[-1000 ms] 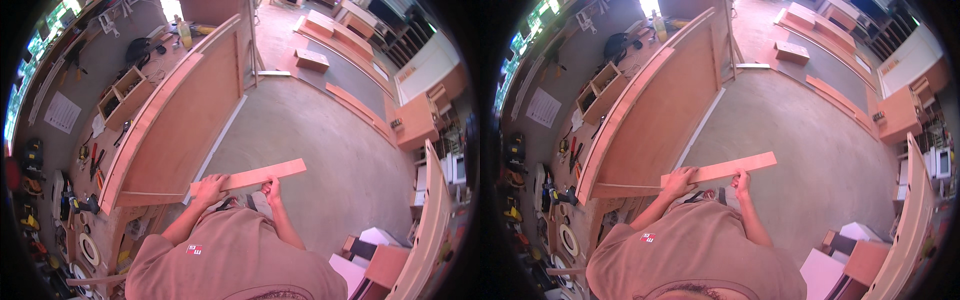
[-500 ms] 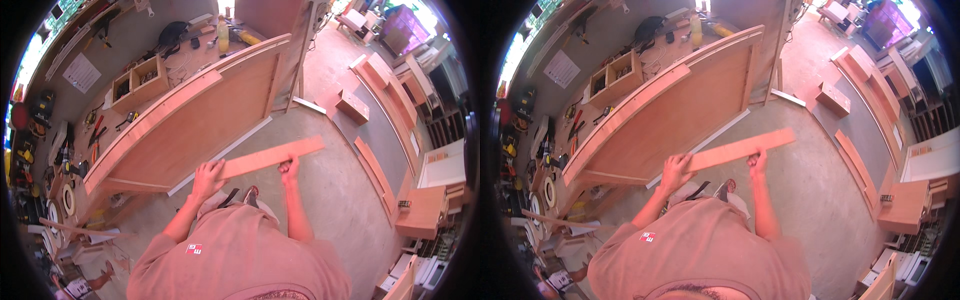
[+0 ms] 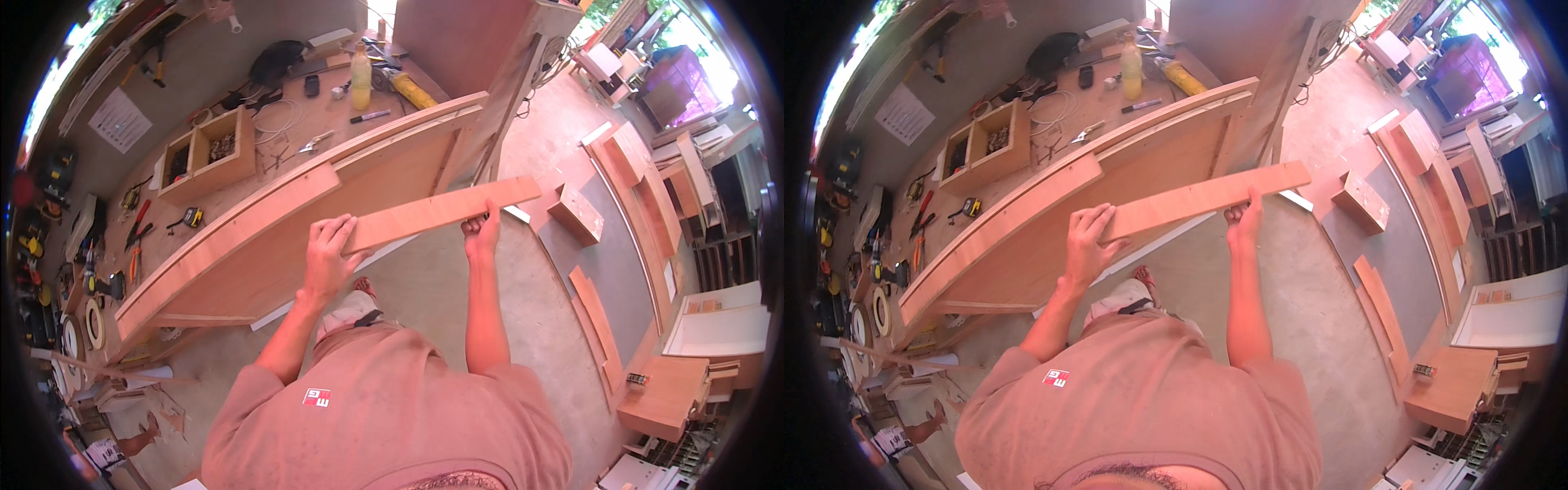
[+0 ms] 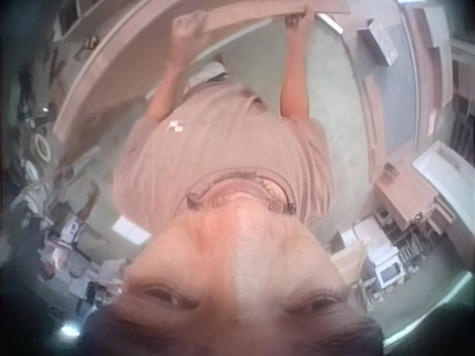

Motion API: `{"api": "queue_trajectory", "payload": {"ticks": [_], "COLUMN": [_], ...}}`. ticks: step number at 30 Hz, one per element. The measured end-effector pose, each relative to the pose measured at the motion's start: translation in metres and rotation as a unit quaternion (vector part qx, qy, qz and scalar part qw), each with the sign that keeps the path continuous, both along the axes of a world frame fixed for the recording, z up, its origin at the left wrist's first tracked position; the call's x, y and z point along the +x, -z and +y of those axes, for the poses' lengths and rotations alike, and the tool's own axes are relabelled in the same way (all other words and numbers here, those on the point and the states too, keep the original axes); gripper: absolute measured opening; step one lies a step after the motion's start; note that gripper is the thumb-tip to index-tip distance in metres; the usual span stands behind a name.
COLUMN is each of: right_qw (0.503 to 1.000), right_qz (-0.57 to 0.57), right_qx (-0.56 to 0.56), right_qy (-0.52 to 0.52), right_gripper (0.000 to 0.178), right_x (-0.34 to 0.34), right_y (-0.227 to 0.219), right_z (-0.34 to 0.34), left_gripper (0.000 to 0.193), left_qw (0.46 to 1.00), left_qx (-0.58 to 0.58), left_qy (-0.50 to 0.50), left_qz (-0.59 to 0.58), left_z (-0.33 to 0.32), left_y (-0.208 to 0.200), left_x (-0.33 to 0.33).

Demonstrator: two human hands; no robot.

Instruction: The person measures and marks a wooden plank, cuts it on a table saw, drills holes, and assembles the pieces with screws. They handle wood pieces, a metal ruler, a marker, a table saw, a drill, and screws.

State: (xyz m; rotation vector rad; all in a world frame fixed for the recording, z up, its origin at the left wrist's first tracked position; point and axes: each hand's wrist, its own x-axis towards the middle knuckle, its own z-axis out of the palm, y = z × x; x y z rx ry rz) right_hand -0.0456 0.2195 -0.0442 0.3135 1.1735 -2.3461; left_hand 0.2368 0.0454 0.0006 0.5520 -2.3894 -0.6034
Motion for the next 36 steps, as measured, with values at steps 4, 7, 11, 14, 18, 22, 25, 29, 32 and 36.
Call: {"api": "queue_trajectory", "payload": {"ticks": [4, 7, 11, 14, 18, 22, 25, 29, 32, 36], "right_qw": [1.000, 1.000, 0.999, 0.996, 0.991, 0.989, 0.977, 0.973, 0.966, 0.952], "right_qz": [0.011, 0.014, -0.004, -0.044, -0.055, -0.027, -0.033, -0.036, -0.050, -0.060], "right_qx": [0.007, -0.003, -0.015, -0.023, -0.018, 0.002, 0.009, 0.049, 0.045, 0.023], "right_qy": [0.010, 0.007, -0.038, -0.078, -0.120, -0.149, -0.211, -0.221, -0.249, -0.299], "right_gripper": [0.024, 0.025, 0.027, 0.027, 0.026, 0.022, 0.018, 0.017, 0.018, 0.024], "right_x": [-0.052, -0.086, -0.122, -0.140, -0.150, -0.157, -0.158, -0.156, -0.158, -0.167], "right_y": [-0.012, -0.013, -0.007, 0.004, 0.017, 0.016, 0.011, 0.005, 0.005, 0.017], "right_z": [-0.028, -0.052, -0.080, -0.103, -0.126, -0.126, -0.128, -0.135, -0.135, -0.131], "left_gripper": [0.068, 0.067, 0.065, 0.062, 0.063, 0.063, 0.062, 0.065, 0.066, 0.067], "left_qw": [1.000, 1.000, 0.999, 0.991, 0.973, 0.967, 0.956, 0.942, 0.922, 0.832], "left_qx": [-0.008, 0.010, -0.005, -0.089, -0.103, -0.071, -0.069, -0.106, -0.103, -0.043], "left_qy": [0.005, -0.005, -0.042, -0.099, -0.196, -0.222, -0.265, -0.301, -0.361, -0.548], "left_qz": [0.004, -0.001, 0.000, -0.018, -0.073, -0.104, -0.109, -0.108, -0.089, 0.082], "left_z": [-0.031, -0.044, -0.061, -0.069, -0.063, -0.052, -0.048, -0.050, -0.038, -0.011], "left_y": [-0.011, -0.013, -0.008, -0.001, 0.004, 0.007, 0.011, 0.014, 0.017, 0.037], "left_x": [-0.050, -0.075, -0.103, -0.114, -0.122, -0.121, -0.121, -0.122, -0.119, -0.108]}}
